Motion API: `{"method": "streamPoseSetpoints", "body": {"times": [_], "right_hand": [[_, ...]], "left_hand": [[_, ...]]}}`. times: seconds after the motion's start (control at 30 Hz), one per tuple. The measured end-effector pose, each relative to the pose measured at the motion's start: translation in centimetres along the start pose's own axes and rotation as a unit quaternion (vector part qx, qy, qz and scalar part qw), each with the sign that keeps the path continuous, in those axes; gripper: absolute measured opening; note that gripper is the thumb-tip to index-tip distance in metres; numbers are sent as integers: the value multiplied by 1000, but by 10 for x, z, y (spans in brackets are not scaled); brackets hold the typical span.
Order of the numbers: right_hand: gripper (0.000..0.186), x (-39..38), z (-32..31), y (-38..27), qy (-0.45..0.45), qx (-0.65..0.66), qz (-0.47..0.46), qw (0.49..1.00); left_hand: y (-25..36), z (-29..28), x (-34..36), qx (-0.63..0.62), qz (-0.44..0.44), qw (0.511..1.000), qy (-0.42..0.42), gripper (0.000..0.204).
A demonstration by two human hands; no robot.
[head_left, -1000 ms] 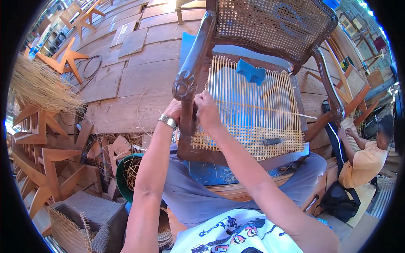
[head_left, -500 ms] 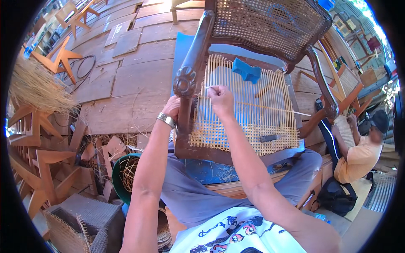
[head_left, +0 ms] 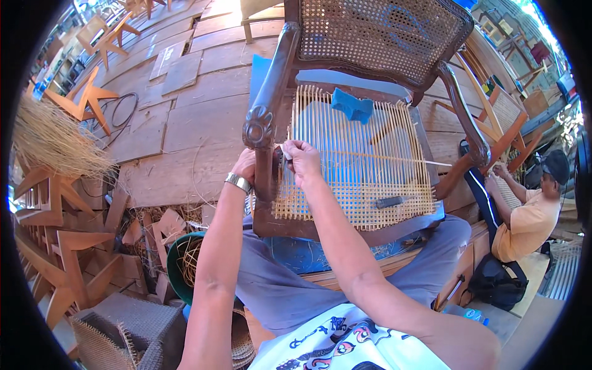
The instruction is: Weaving cane or rattan strips onto a wooden chair frame to repair the seat.
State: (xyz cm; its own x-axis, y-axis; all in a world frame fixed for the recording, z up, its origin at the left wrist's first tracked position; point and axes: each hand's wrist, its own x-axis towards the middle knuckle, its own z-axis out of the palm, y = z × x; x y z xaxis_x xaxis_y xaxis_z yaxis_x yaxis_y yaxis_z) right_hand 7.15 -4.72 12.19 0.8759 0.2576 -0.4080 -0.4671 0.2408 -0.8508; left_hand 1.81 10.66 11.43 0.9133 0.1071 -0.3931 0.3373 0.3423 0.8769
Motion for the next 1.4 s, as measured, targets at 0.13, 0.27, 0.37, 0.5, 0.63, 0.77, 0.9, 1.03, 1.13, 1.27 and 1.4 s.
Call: {"method": "streamPoseSetpoints", "body": {"times": [0.13,0.27,0.37,0.5,0.63,0.77,0.9,1.03,1.13,1.27,1.4], "right_hand": [[17,4,12,8,-3,-35,-1,999],[20,-4,24,3,-3,-89,15,996],[20,3,16,-4,-4,-99,55,994],[19,8,20,-5,-16,-42,96,994],[17,9,23,-4,-7,-29,121,992],[23,26,19,1,19,-311,-135,941],[27,39,22,1,-10,-232,-31,972],[27,38,30,7,92,-392,-190,895],[25,25,31,6,61,-383,-198,900],[28,33,21,9,56,-309,-132,940],[29,42,2,30,99,-242,-166,951]], "left_hand": [[-13,-8,11,53,33,998,-6,26],[-19,-17,10,81,44,996,-12,24],[-5,-4,2,135,44,990,-14,26],[-12,-11,10,92,71,992,-40,26],[-21,-19,15,14,17,999,-42,23],[-10,-5,8,28,20,999,-16,20],[-15,-8,12,8,36,999,-8,18],[-19,-10,13,-93,50,993,-54,11],[-25,-24,11,-120,38,991,-45,9],[-28,-20,15,-139,25,990,-31,7],[-21,-4,10,-37,58,998,0,17]]}}
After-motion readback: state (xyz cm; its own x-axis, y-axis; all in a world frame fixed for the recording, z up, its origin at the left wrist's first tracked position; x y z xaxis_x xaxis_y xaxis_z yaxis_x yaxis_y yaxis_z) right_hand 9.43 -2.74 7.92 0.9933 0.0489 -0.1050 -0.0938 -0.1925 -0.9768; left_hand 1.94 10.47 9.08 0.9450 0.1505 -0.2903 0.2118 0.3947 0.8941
